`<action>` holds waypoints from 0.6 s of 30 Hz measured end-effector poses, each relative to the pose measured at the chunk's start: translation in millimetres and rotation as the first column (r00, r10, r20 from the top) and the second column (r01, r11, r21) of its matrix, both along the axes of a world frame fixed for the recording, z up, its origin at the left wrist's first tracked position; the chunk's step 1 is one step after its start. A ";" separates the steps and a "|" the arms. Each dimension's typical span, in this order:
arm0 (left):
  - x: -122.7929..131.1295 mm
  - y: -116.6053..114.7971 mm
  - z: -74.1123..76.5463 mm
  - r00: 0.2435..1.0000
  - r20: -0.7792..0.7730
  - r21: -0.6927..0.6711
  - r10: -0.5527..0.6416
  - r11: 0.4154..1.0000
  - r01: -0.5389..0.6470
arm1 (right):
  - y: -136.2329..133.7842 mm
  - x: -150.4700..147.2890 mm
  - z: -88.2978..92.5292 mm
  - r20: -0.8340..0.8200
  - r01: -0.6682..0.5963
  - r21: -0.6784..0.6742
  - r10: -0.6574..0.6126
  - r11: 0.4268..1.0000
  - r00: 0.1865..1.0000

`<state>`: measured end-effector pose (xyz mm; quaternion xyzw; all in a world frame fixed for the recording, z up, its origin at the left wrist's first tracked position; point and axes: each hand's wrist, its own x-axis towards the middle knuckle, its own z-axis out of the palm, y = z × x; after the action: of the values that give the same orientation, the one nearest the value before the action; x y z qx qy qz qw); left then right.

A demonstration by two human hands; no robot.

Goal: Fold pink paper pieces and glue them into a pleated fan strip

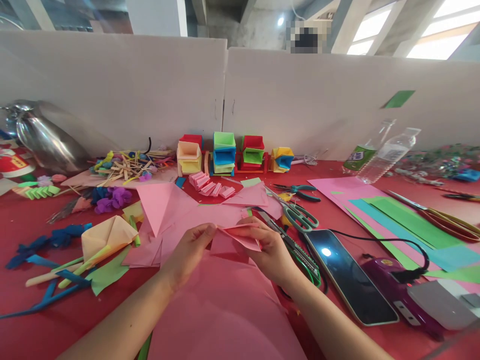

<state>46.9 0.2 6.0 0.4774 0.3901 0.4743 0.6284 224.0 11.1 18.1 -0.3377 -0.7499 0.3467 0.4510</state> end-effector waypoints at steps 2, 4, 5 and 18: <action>-0.4 0.9 -1.7 1.000 0.003 -0.011 0.018 1.000 -0.018 | -0.8 -0.2 0.1 0.020 -0.015 0.001 0.015 1.000 1.000; -0.2 0.4 -1.9 0.999 0.037 -0.034 0.013 0.999 -0.012 | -1.8 -0.2 0.7 0.038 -0.039 0.031 0.037 0.999 0.999; 0.2 -0.4 -1.3 0.998 0.060 -0.046 0.002 0.999 0.001 | -2.2 -0.2 1.0 0.047 -0.058 0.058 0.056 0.997 0.997; 1.0 -3.7 5.3 0.986 0.133 -0.056 -0.105 0.992 0.113 | -2.4 -0.2 0.2 0.138 -0.157 0.186 0.132 0.970 0.982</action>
<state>47.9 -3.4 11.4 0.4461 0.3365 0.4566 0.6923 223.7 8.8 18.3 -0.2570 -0.8296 0.2815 0.4080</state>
